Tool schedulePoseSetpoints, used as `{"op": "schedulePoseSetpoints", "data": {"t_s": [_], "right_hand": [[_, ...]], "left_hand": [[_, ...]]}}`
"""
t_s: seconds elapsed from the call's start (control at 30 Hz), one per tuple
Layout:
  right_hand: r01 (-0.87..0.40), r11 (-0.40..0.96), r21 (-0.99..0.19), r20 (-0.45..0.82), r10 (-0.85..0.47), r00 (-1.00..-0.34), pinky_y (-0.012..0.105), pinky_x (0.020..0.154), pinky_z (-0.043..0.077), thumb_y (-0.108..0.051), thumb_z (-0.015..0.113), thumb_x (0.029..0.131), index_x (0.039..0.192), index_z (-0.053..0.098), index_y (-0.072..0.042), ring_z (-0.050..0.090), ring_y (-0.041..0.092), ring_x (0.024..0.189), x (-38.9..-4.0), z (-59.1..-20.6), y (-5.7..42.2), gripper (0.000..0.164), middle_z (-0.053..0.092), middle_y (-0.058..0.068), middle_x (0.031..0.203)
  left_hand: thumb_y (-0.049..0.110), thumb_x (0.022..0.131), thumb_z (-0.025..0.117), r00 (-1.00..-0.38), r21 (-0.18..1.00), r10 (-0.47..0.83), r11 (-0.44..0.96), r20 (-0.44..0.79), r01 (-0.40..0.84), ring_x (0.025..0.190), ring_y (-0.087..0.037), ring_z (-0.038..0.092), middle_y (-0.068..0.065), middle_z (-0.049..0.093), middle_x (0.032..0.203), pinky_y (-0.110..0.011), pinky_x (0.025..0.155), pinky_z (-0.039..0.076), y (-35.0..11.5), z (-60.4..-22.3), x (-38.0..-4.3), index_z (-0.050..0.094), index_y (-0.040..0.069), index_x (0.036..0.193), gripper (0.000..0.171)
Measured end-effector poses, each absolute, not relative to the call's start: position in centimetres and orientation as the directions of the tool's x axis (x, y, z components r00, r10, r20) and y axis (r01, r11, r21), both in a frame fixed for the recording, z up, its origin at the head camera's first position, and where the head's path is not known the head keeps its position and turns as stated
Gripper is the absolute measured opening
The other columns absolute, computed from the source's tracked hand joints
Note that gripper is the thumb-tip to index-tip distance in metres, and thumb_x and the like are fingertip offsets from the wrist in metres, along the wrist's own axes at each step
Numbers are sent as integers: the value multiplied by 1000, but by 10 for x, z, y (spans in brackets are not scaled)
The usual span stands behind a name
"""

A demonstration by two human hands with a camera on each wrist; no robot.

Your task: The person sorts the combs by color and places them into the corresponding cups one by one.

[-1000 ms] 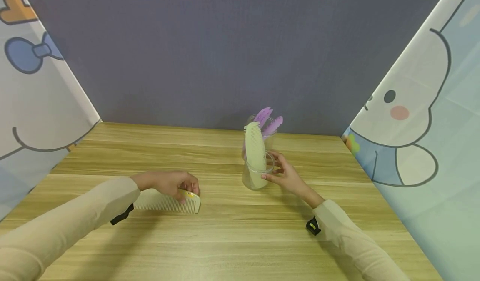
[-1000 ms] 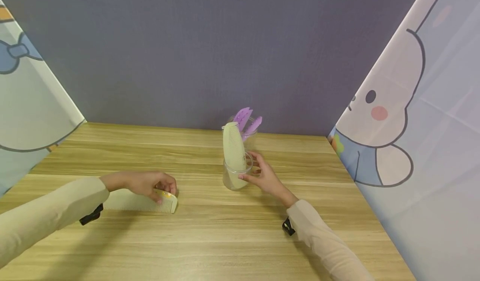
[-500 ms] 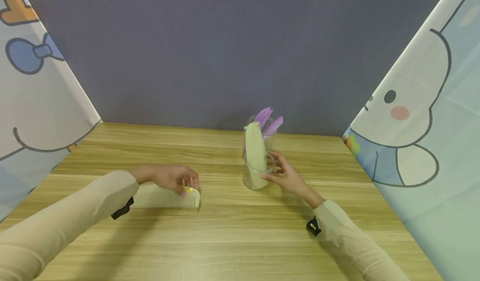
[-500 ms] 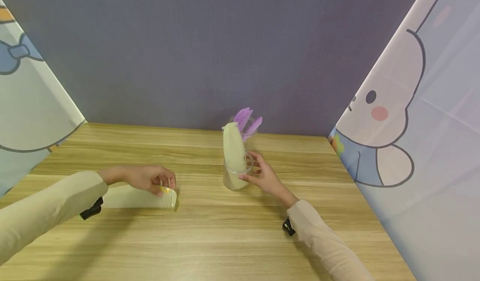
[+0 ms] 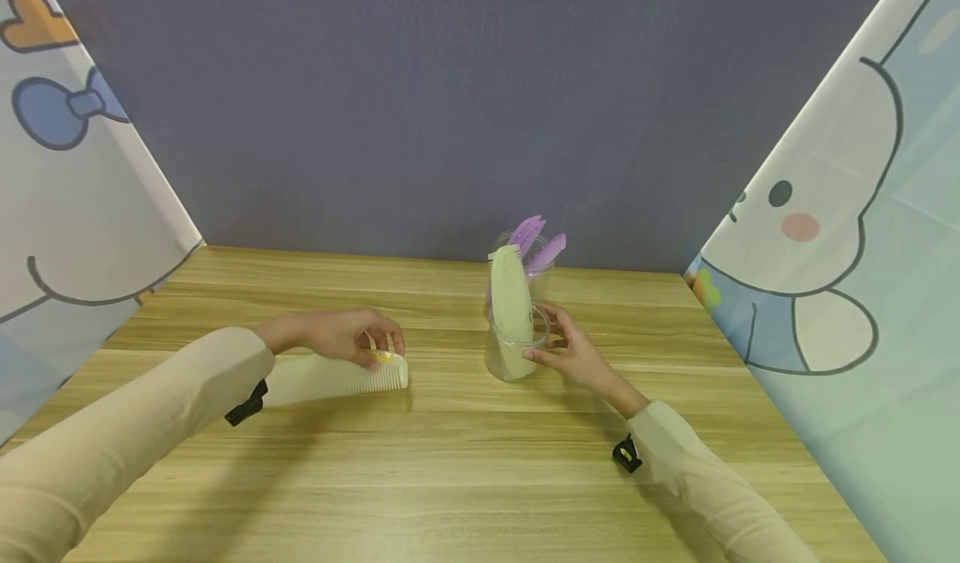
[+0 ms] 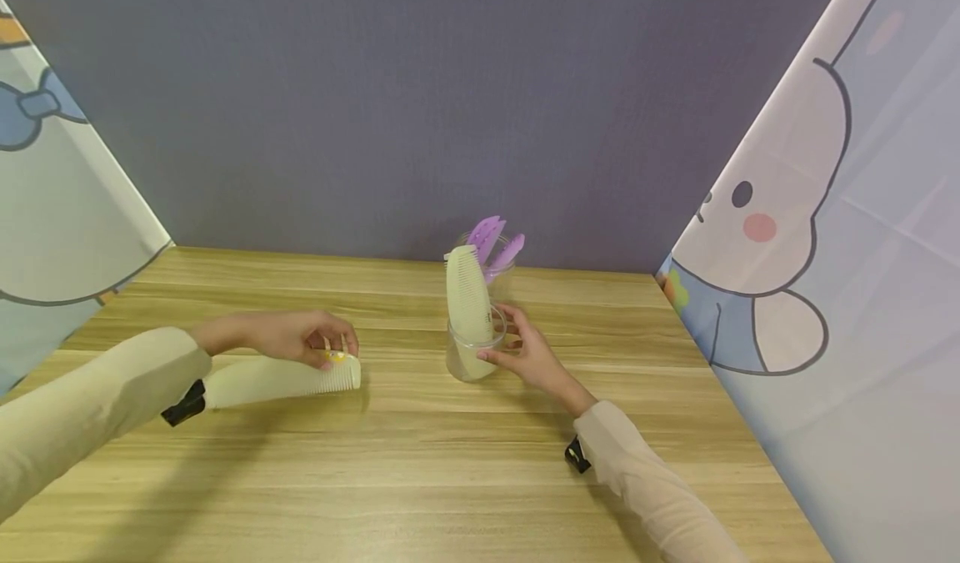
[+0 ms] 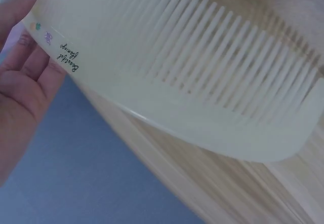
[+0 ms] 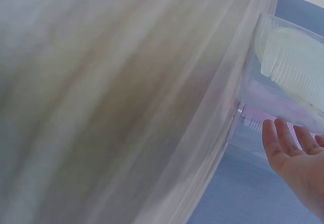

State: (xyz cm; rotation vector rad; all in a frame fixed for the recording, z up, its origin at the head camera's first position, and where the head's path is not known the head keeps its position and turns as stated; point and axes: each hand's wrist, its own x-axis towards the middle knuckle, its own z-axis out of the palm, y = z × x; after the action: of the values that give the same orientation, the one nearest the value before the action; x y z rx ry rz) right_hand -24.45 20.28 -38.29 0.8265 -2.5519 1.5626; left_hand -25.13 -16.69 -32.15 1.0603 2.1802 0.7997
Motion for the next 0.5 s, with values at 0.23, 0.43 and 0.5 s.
{"op": "schedulePoseSetpoints", "data": {"t_s": [0.23,0.43,0.5], "right_hand": [[-452,352,-820,295,-417,-860,51,88,46,-5,71,77,137,32,-4,52,40,111,-246,-384,203,72,47,23,131],[-441,351,-826,282,-420,-863,55,88,45,1,69,77,136,29,4,50,44,111,-236,-370,198,72,44,28,131],[-437,354,-827,277,-421,-864,56,88,45,2,69,76,136,28,7,50,45,111,-232,-365,196,72,43,30,130]], "left_hand": [[-3,85,58,-559,743,807,490,-190,456,77,-20,58,-14,59,98,-22,59,47,-166,-310,-252,55,8,111,28],[-2,86,57,-587,759,801,452,-115,469,70,-21,61,-15,59,99,-26,57,49,-165,-300,-256,52,7,115,31],[0,86,57,-595,765,798,437,-89,472,69,-21,61,-16,58,100,-27,58,50,-164,-295,-256,52,8,117,32]]}}
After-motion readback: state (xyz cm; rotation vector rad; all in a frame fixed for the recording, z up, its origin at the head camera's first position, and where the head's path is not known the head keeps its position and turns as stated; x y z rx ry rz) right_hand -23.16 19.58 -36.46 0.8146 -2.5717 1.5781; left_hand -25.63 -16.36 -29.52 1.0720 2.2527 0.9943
